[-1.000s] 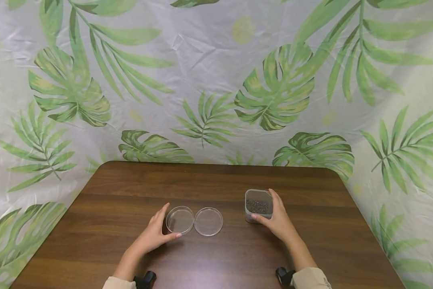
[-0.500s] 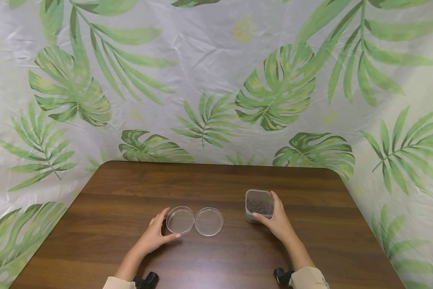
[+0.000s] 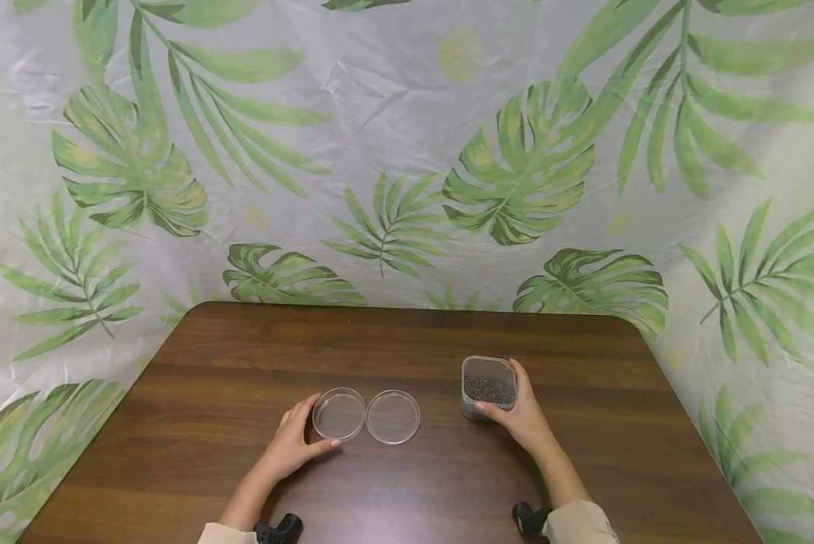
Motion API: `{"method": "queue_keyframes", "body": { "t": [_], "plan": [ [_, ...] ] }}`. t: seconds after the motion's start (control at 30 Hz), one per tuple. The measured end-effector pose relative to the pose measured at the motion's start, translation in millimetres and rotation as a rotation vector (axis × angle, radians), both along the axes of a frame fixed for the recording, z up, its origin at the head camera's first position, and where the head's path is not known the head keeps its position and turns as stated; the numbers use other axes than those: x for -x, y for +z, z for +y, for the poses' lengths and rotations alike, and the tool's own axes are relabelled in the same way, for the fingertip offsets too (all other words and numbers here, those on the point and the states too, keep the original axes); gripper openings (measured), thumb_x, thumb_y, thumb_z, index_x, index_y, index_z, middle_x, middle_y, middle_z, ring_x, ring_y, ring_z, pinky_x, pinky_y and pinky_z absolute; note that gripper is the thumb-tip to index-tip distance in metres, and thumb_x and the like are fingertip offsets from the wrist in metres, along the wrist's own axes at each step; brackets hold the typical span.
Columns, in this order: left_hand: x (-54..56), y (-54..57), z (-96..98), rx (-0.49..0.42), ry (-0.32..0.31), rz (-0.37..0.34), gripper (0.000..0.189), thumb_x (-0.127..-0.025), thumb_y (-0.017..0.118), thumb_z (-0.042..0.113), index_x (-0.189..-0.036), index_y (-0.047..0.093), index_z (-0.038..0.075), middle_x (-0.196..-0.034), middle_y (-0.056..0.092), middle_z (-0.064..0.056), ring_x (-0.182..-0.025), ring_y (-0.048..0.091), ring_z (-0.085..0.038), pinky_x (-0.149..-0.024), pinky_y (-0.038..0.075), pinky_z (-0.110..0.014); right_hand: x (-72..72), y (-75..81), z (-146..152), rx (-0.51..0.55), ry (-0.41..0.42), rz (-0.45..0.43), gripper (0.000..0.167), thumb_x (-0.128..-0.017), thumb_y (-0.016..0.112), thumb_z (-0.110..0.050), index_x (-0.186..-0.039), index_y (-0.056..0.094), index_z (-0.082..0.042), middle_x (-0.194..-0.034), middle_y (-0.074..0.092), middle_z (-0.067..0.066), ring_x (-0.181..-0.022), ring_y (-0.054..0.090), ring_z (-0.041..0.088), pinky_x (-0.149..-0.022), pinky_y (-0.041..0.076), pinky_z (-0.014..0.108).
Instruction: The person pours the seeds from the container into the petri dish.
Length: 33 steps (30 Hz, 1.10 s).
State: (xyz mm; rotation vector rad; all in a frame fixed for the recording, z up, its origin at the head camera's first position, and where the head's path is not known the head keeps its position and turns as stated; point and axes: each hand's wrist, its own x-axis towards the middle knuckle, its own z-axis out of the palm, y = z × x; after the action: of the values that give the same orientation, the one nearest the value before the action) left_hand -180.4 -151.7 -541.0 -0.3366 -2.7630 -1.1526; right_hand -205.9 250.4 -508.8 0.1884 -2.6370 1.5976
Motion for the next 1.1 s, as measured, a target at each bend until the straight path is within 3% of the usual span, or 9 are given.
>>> {"method": "queue_keyframes", "body": {
  "t": [0.53,0.87,1.1],
  "plan": [
    [-1.9,-0.9,2.3,-0.007,0.025,0.022,0.089,-0.064,0.075,0.048,-0.133,0.039,0.004,-0.130,0.044,-0.014,-0.120,0.034,-0.034,-0.096,0.026,-0.052,5.8,-6.3,2,0.162,0.041,0.001,0.099,-0.073,0.073,-0.009,-0.142,0.003,-0.006,-0.135,0.023,0.026,-0.119,0.029,0.042,-0.096,0.021,0.056],
    [-1.9,-2.3,3.3,0.006,0.034,0.031,0.088,-0.065,0.074,0.050,-0.133,0.040,0.006,-0.130,0.044,-0.013,-0.120,0.035,-0.033,-0.095,0.027,-0.052,0.1,7.1,-3,0.220,0.021,-0.048,0.093,-0.072,0.073,-0.004,-0.140,0.010,-0.003,-0.132,0.027,0.026,-0.114,0.034,0.041,-0.091,0.028,0.054],
    [-2.0,-2.0,3.0,0.006,0.040,0.034,0.088,-0.065,0.074,0.049,-0.132,0.040,0.005,-0.129,0.045,-0.014,-0.120,0.035,-0.034,-0.095,0.027,-0.053,-0.1,0.9,-4,0.181,-0.026,-0.037,0.093,-0.072,0.075,-0.011,-0.141,0.011,-0.006,-0.134,0.026,0.023,-0.116,0.032,0.037,-0.091,0.029,0.050]
  ]
}}
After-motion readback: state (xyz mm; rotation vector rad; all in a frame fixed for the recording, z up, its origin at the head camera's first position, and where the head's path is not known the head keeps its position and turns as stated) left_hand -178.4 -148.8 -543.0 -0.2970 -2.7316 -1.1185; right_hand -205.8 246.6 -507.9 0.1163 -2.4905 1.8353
